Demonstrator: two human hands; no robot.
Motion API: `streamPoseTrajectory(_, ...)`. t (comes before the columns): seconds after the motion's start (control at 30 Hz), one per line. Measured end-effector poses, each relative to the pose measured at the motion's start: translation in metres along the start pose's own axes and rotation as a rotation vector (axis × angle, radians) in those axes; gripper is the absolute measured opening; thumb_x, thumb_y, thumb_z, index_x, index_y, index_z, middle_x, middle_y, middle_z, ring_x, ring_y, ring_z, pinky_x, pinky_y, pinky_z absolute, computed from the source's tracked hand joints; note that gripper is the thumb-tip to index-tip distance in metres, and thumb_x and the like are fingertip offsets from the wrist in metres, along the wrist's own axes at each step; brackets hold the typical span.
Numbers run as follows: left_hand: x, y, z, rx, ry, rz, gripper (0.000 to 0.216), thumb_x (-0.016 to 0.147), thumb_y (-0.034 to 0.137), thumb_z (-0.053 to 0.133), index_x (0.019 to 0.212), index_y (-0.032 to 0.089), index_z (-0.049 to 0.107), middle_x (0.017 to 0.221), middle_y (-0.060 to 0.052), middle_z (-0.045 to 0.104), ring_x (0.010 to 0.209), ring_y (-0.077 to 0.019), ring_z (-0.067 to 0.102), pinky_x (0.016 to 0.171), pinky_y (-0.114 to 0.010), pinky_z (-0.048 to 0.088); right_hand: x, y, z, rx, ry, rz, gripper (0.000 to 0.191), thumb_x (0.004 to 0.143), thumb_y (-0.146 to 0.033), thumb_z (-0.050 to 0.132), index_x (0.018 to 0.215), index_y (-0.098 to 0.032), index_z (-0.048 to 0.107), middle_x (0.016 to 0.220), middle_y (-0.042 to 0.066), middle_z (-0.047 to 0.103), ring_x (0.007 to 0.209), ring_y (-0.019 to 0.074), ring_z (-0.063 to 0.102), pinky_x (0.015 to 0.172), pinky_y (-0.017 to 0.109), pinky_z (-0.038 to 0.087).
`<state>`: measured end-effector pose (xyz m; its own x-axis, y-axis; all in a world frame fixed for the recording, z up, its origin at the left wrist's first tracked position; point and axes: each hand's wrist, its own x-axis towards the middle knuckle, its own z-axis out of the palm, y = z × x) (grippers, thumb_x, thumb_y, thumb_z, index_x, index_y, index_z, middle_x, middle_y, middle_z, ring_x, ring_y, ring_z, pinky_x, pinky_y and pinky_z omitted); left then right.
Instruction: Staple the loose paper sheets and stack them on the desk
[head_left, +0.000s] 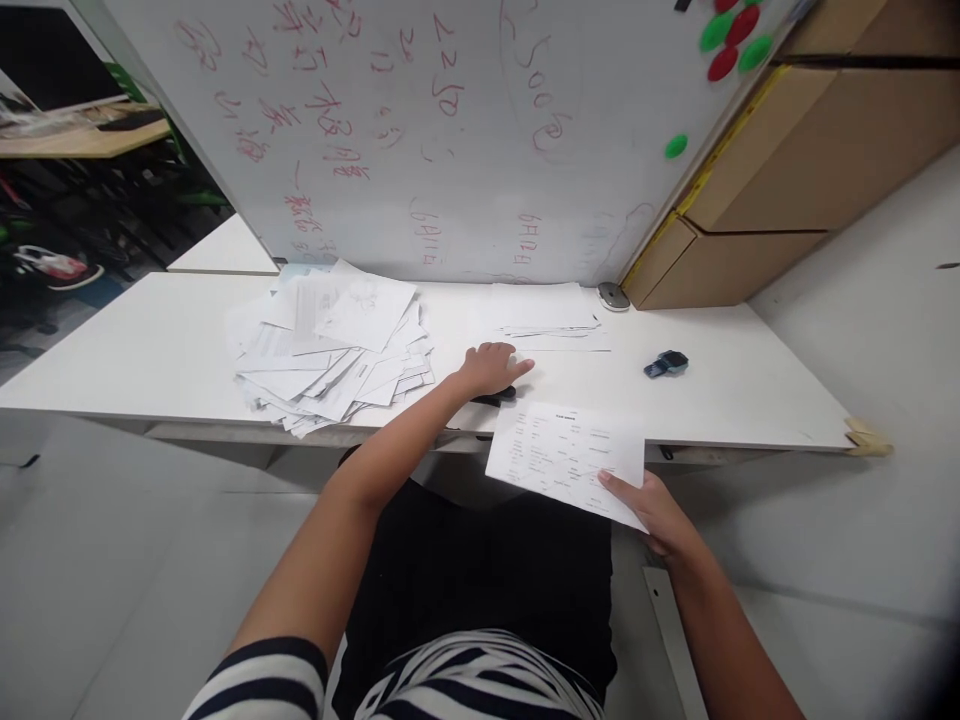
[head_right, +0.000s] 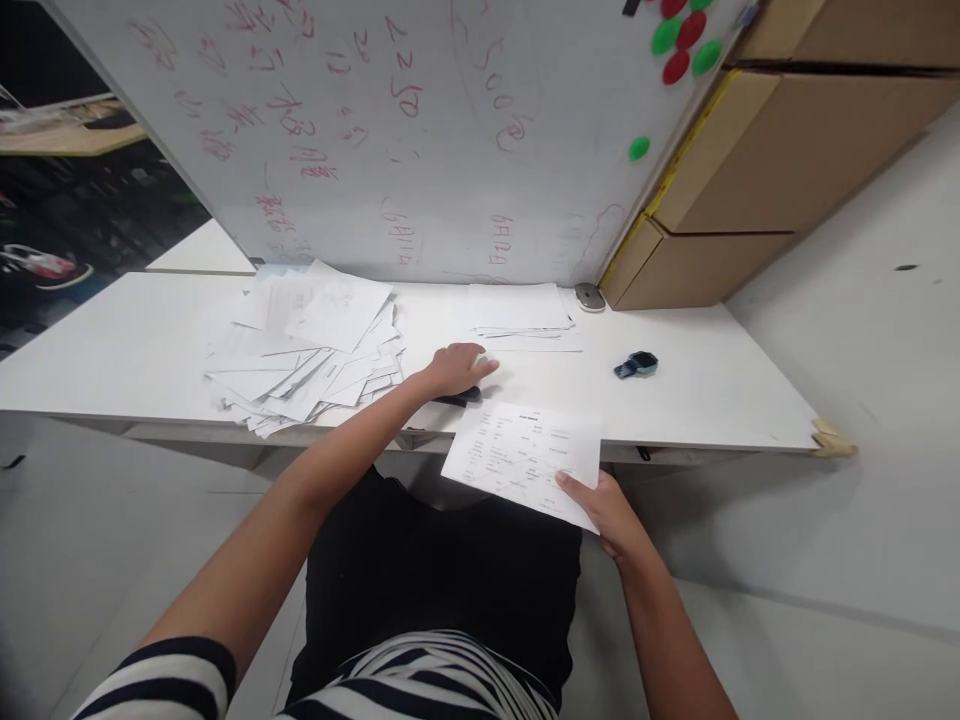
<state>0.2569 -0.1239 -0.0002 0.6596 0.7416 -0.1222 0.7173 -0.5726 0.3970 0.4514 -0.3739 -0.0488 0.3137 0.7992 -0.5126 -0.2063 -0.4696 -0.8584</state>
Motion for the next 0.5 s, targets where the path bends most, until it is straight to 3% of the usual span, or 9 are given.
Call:
streamPoseTrajectory(0.1, 0.002, -0.004, 0.002, -0.003, -0.018, -0.019, 0.067, 0.087, 0.067, 0.029, 0.131, 0.019, 0.045, 0.142, -0.014, 0.046, 0.131, -0.0336, 0.036, 0.102, -0.052, 0.032, 0.002, 0.0, -0.003, 0.032, -0.015, 0.019, 0.047, 0.067, -0.041, 0.082, 0.106, -0.016, 0.07, 0.11, 0.011, 0.072, 0.099, 0.0295, 0.069, 0.091, 0.039, 0.056)
streamPoseTrajectory(0.2, 0.004, -0.005, 0.004, 0.026, -0.001, 0.007, 0.066, 0.087, 0.067, 0.031, 0.129, 0.019, 0.047, 0.142, -0.013, 0.045, 0.135, -0.0342, 0.031, 0.104, -0.052, 0.031, 0.003, 0.0, -0.005, 0.032, -0.016, 0.046, 0.046, 0.068, -0.04, 0.081, 0.106, -0.016, 0.07, 0.11, 0.01, 0.072, 0.099, 0.0289, 0.069, 0.089, 0.037, 0.057)
streamPoseTrajectory(0.43, 0.011, 0.004, 0.024, 0.205, 0.121, 0.047, 0.062, 0.085, 0.064, 0.045, 0.13, 0.021, 0.048, 0.15, -0.012, 0.036, 0.145, -0.0353, 0.01, 0.114, -0.059, 0.004, -0.001, 0.003, 0.0, 0.066, 0.048, 0.084, 0.048, 0.067, -0.038, 0.083, 0.107, -0.016, 0.07, 0.111, 0.01, 0.072, 0.101, 0.03, 0.068, 0.09, 0.038, 0.057)
streamPoseTrajectory(0.5, 0.012, 0.004, 0.027, 0.193, 0.135, 0.069, 0.06, 0.085, 0.065, 0.046, 0.128, 0.022, 0.05, 0.148, -0.011, 0.039, 0.145, -0.0354, 0.01, 0.115, -0.06, 0.003, -0.003, 0.005, 0.003, 0.086, 0.053, 0.091, 0.049, 0.066, -0.038, 0.083, 0.108, -0.017, 0.07, 0.112, 0.009, 0.071, 0.102, 0.0299, 0.068, 0.092, 0.039, 0.056)
